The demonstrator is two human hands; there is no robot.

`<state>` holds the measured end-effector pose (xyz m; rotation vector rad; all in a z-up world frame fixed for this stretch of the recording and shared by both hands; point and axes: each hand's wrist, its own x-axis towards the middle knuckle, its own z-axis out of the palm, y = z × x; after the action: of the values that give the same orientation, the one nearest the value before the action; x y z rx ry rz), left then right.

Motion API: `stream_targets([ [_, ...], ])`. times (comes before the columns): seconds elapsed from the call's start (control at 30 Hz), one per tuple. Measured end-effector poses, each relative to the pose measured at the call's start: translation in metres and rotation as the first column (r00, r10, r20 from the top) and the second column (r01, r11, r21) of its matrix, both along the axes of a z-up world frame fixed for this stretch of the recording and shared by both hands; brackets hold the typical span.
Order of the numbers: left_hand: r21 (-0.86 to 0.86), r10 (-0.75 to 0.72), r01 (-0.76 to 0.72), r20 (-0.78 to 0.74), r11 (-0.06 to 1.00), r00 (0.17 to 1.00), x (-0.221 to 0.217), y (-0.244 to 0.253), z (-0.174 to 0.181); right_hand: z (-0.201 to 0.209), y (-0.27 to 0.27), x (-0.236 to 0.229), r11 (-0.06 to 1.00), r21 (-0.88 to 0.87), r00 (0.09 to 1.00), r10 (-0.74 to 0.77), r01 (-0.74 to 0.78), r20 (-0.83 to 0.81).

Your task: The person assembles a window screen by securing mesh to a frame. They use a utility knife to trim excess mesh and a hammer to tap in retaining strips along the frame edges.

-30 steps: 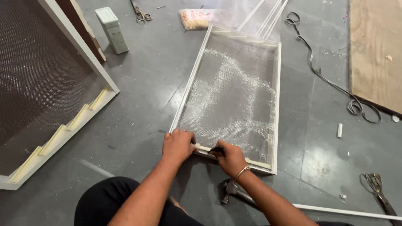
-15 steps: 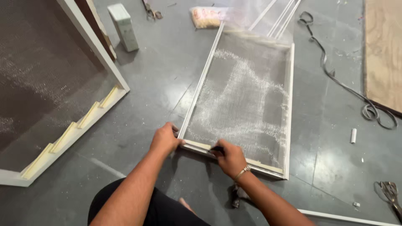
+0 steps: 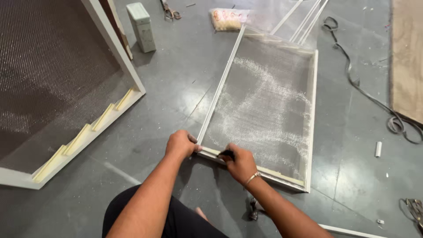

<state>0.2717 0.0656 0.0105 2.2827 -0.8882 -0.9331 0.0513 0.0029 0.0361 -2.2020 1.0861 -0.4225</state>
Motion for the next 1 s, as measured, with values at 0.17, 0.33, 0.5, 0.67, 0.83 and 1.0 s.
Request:
stream_targets([
  [0.17, 0.044, -0.003, 0.002, 0.006, 0.999, 1.000, 0.000, 0.000, -0.002, -0.006, 0.008, 0.004, 0.962, -0.225, 0.988, 0.145, -0.152, -0.046],
  [0.33, 0.044, -0.023, 0.022, 0.011, 0.999, 1.000, 0.006, -0.005, -0.002, -0.002, 0.006, 0.014, 0.992, -0.097, 0.994, 0.085, -0.079, 0.062],
  [0.5, 0.034, -0.006, 0.007, -0.036, 0.999, 0.999, 0.010, -0.009, -0.022, -0.010, 0.008, 0.034, 0.998, -0.052, 0.996, 0.025, -0.020, 0.091],
  [0.67, 0.047, -0.005, 0.006, -0.032, 0.999, 0.999, 0.013, -0.013, -0.030, -0.009, 0.016, 0.038, 0.967, -0.190, 0.984, 0.176, -0.169, 0.019],
  [0.83, -0.039, -0.006, 0.003, -0.075, 0.999, 0.997, 0.020, -0.012, -0.031, -0.007, 0.010, 0.050, 0.998, -0.055, 0.986, 0.051, -0.043, 0.160],
  [1.0, 0.003, 0.016, -0.016, -0.138, 1.000, 0.990, 0.018, -0.011, -0.027, -0.012, 0.016, 0.051, 0.993, -0.094, 0.995, 0.076, -0.070, 0.071],
])
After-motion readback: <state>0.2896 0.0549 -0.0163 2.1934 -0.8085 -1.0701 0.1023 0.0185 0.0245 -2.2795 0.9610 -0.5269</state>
